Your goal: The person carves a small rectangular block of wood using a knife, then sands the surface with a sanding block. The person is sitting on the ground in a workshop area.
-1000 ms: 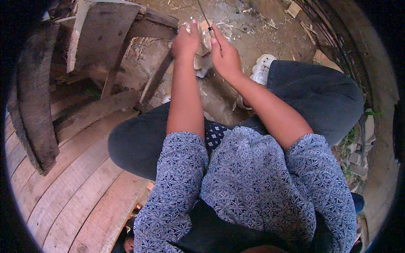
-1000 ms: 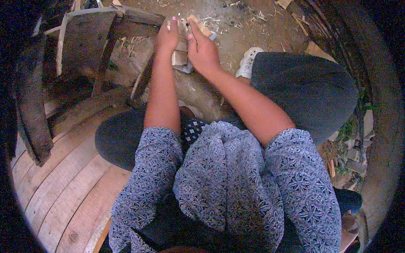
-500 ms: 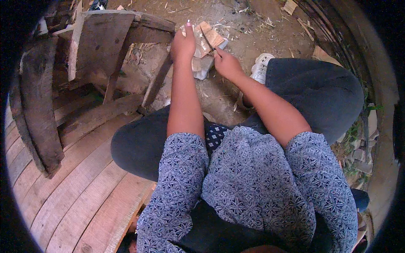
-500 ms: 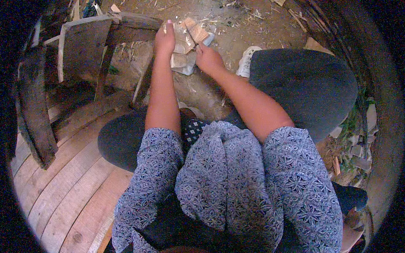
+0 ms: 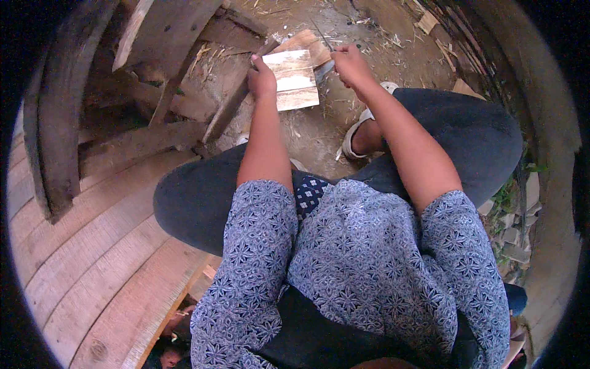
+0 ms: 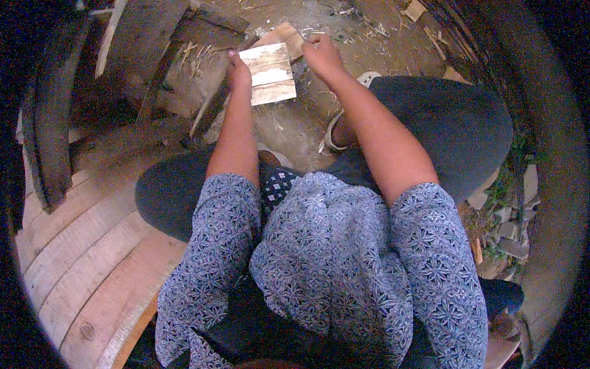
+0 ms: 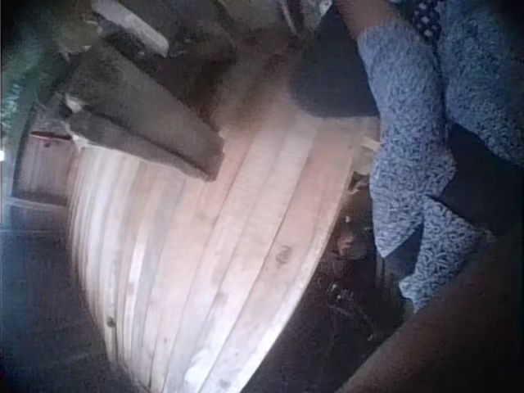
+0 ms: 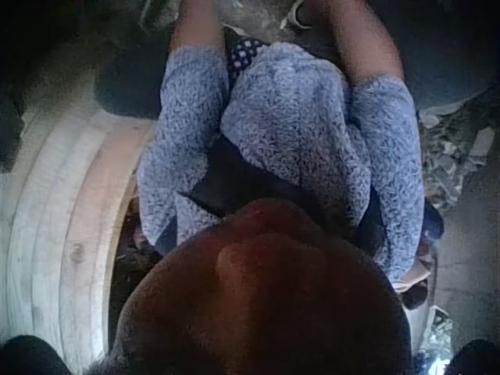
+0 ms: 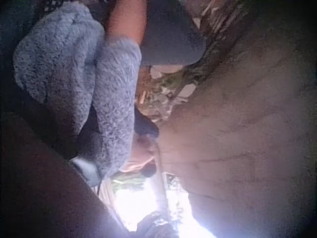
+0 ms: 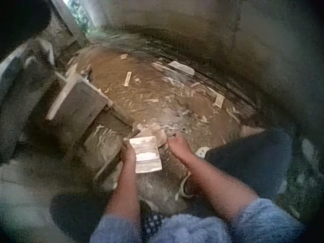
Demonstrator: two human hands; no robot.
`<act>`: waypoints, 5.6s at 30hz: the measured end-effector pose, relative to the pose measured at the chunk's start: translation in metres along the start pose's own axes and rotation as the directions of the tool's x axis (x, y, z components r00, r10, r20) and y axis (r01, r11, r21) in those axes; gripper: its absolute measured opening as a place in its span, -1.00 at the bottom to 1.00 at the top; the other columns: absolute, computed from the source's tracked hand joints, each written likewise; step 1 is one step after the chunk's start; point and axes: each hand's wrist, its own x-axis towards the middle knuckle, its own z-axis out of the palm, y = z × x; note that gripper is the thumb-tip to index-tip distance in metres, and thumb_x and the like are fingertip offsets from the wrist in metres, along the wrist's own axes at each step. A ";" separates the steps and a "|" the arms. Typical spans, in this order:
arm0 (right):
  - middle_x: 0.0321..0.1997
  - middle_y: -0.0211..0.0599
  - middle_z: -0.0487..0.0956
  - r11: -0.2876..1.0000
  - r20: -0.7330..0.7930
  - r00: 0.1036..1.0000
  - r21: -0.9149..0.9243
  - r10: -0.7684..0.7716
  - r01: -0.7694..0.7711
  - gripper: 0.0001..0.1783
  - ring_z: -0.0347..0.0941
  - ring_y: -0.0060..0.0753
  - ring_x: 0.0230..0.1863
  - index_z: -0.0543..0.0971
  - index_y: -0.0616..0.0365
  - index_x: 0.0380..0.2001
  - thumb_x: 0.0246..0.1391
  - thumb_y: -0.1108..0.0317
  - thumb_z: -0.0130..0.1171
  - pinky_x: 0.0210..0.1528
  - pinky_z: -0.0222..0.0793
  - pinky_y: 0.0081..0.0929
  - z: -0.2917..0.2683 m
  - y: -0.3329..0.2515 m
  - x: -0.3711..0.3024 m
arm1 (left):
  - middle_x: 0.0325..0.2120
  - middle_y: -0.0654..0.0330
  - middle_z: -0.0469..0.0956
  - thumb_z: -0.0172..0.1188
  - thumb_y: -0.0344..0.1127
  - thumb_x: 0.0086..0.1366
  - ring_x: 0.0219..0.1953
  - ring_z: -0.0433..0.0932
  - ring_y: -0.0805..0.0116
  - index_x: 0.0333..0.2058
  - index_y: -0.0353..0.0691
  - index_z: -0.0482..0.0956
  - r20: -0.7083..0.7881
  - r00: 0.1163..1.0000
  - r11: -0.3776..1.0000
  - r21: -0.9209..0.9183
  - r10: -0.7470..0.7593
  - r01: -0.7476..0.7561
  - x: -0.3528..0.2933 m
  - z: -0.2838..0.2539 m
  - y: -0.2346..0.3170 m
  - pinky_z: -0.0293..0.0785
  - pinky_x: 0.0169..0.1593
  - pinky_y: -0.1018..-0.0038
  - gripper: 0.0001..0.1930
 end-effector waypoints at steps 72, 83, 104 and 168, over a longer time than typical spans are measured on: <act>-0.22 -0.08 0.68 0.828 0.244 0.928 -0.426 -0.282 0.364 -0.62 0.63 -0.06 -0.20 0.64 -0.12 -0.02 0.14 0.03 0.16 -0.09 0.51 -0.19 0.013 -0.024 0.016 | 0.05 -0.33 0.29 -0.20 0.25 0.38 0.07 0.39 -0.30 0.02 -0.50 0.16 -0.282 0.948 0.988 -0.067 -0.149 0.136 0.001 0.060 -0.008 0.40 0.06 -0.09 -0.26; -0.17 -0.03 0.66 0.849 -0.210 0.924 -0.497 -0.319 0.180 -0.64 0.60 0.03 -0.14 0.62 -0.02 -0.05 0.15 0.09 0.12 -0.05 0.48 -0.13 -0.018 -0.010 0.058 | 0.00 -0.34 0.35 -0.19 0.19 0.40 0.02 0.43 -0.32 -0.01 -0.46 0.19 -0.137 0.983 0.992 -0.053 -0.118 0.112 -0.025 0.018 0.019 0.43 0.01 -0.07 -0.34; -0.16 -0.10 0.67 0.884 0.338 0.911 -0.313 -0.237 0.346 -0.63 0.64 -0.14 -0.17 0.66 -0.09 -0.06 0.11 0.05 0.23 -0.08 0.52 -0.27 0.008 -0.015 0.033 | 0.01 -0.39 0.34 -0.21 0.18 0.41 0.04 0.42 -0.32 -0.05 -0.48 0.19 -0.127 0.987 0.995 -0.005 -0.102 0.102 -0.031 0.013 0.023 0.42 0.04 -0.05 -0.35; -0.45 -0.27 0.60 0.965 -0.514 0.839 -0.256 -0.179 0.049 -0.59 0.48 -0.37 -0.52 0.55 0.12 -0.10 0.12 0.06 0.25 -0.47 0.38 -0.35 -0.091 0.050 0.117 | -0.07 -0.39 0.43 -0.12 0.20 0.38 0.00 0.46 -0.34 -0.05 -0.52 0.29 -0.148 0.987 0.997 0.034 -0.063 0.069 -0.038 -0.002 0.023 0.44 0.00 -0.06 -0.31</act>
